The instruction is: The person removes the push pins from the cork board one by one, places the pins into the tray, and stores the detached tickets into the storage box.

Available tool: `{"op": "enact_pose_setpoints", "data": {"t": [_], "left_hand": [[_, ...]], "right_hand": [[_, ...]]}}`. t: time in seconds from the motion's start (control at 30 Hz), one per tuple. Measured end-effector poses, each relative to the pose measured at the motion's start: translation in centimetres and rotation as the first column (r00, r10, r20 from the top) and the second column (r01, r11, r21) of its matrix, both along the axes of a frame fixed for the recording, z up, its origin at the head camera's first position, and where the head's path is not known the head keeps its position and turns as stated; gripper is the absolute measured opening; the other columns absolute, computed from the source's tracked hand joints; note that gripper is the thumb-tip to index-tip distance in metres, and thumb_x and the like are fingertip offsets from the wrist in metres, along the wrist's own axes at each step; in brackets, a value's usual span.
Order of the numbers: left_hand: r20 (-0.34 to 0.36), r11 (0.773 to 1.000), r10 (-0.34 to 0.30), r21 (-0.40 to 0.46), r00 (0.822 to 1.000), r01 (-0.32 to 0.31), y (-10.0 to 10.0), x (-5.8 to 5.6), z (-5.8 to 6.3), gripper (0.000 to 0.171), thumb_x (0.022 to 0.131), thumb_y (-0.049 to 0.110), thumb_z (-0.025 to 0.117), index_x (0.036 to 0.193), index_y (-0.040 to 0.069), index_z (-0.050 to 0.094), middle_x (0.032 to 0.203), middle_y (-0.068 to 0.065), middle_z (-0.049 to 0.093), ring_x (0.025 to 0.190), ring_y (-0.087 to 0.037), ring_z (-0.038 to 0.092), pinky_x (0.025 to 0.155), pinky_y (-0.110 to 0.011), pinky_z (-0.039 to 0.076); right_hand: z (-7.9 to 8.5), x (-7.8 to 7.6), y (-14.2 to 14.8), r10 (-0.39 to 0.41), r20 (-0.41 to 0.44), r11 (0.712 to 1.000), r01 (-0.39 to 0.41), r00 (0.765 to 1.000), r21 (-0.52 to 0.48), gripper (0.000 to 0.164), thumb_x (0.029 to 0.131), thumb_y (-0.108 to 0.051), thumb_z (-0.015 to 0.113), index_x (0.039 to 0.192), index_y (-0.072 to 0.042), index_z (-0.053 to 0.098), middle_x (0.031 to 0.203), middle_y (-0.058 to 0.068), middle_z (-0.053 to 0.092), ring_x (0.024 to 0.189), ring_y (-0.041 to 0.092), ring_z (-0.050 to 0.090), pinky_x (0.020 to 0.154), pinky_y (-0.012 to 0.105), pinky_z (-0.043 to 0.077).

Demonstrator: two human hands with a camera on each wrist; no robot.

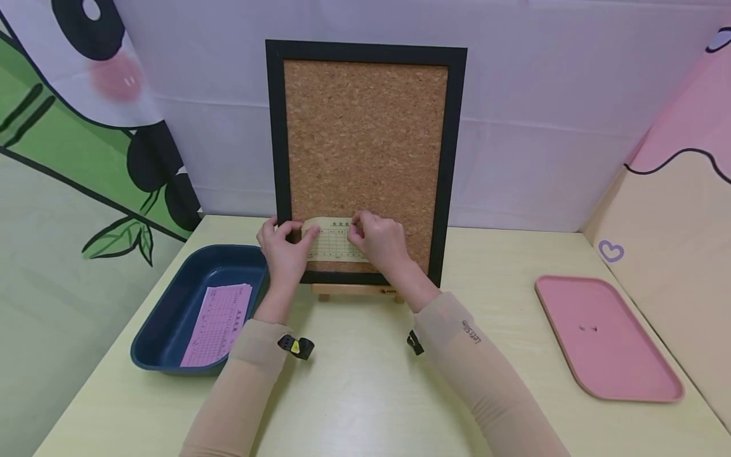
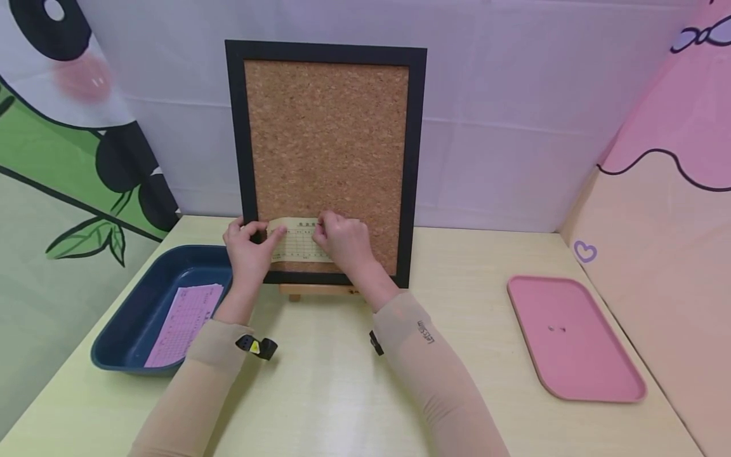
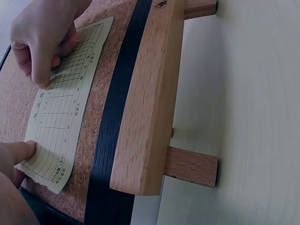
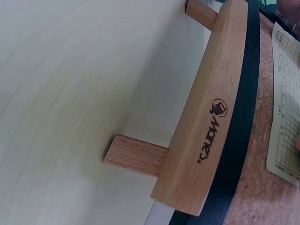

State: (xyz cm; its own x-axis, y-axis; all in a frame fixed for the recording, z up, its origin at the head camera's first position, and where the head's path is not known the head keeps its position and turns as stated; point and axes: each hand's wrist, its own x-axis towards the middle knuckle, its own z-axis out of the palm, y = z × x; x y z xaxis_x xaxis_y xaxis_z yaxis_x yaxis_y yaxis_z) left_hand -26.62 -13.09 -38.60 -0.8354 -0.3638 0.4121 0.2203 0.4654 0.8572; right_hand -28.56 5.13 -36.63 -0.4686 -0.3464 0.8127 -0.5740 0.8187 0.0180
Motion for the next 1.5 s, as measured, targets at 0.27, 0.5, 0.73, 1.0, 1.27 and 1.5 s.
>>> {"op": "enact_pose_setpoints", "data": {"t": [0.27, 0.5, 0.73, 1.0, 1.27, 1.5], "left_hand": [[0.010, 1.000, 0.002, 0.007, 1.000, -0.002, 0.1, 0.1, 0.1, 0.037, 0.079, 0.037, 0.075, 0.094, 0.004, 0.069, 0.139, -0.016, 0.037, 0.132, -0.031, 0.023, 0.107, -0.050, 0.023], [-0.003, 1.000, 0.001, 0.009, 1.000, -0.001, 0.2, 0.2, 0.3, 0.036, 0.079, 0.036, 0.076, 0.093, 0.003, 0.069, 0.137, -0.016, 0.038, 0.131, -0.030, 0.025, 0.106, -0.050, 0.024], [-0.005, 1.000, -0.008, 0.018, 1.000, 0.008, 0.2, 0.3, 0.4, 0.037, 0.079, 0.037, 0.075, 0.092, 0.003, 0.068, 0.137, -0.015, 0.038, 0.131, -0.030, 0.024, 0.106, -0.049, 0.025], [0.003, 1.000, 0.007, 0.019, 1.000, -0.007, 0.2, 0.2, 0.4, 0.036, 0.079, 0.036, 0.076, 0.092, 0.004, 0.068, 0.140, -0.015, 0.036, 0.132, -0.030, 0.023, 0.107, -0.049, 0.024], [-0.016, 1.000, 0.019, 0.008, 1.000, -0.019, 0.4, 0.7, 0.7, 0.033, 0.080, 0.035, 0.075, 0.087, 0.004, 0.066, 0.144, -0.013, 0.033, 0.135, -0.029, 0.019, 0.109, -0.048, 0.022], [-0.078, 1.000, 0.016, -0.015, 0.997, -0.018, 0.4, 1.6, 1.0, 0.030, 0.080, 0.031, 0.076, 0.081, 0.003, 0.066, 0.142, -0.010, 0.036, 0.135, -0.028, 0.019, 0.107, -0.050, 0.024]], "right_hand": [[-0.2, -0.3, 0.0, 0.018, -0.077, 1.000, -0.019, 0.997, -0.012, 0.004, 0.077, -0.009, 0.071, 0.080, -0.009, 0.068, 0.053, -0.004, 0.059, 0.044, -0.005, 0.020, 0.040, 0.011, 0.017], [-0.1, -0.2, 0.2, 0.031, -0.061, 0.999, -0.032, 0.998, -0.017, 0.004, 0.078, -0.010, 0.070, 0.081, -0.008, 0.068, 0.054, -0.004, 0.060, 0.042, -0.003, 0.028, 0.040, 0.011, 0.020], [0.0, -0.1, 0.4, 0.090, 0.020, 0.994, -0.089, 0.996, -0.064, 0.006, 0.081, -0.010, 0.067, 0.084, -0.005, 0.067, 0.058, -0.001, 0.062, 0.042, 0.004, 0.045, 0.040, 0.019, 0.036], [0.2, 0.0, 0.7, 0.160, 0.092, 0.984, -0.151, 0.983, -0.100, 0.008, 0.084, -0.012, 0.065, 0.088, -0.006, 0.067, 0.062, -0.001, 0.062, 0.047, 0.005, 0.050, 0.043, 0.019, 0.039], [0.6, 0.6, 1.5, 0.197, 0.110, 0.977, -0.187, 0.974, -0.099, 0.008, 0.084, -0.011, 0.064, 0.090, -0.006, 0.067, 0.062, -0.001, 0.060, 0.048, 0.005, 0.048, 0.042, 0.018, 0.036], [1.9, 2.0, 2.8, 0.226, 0.130, 0.971, -0.213, 0.965, -0.109, 0.008, 0.084, -0.011, 0.065, 0.089, -0.005, 0.066, 0.060, -0.002, 0.055, 0.049, 0.006, 0.043, 0.043, 0.019, 0.034]]}}
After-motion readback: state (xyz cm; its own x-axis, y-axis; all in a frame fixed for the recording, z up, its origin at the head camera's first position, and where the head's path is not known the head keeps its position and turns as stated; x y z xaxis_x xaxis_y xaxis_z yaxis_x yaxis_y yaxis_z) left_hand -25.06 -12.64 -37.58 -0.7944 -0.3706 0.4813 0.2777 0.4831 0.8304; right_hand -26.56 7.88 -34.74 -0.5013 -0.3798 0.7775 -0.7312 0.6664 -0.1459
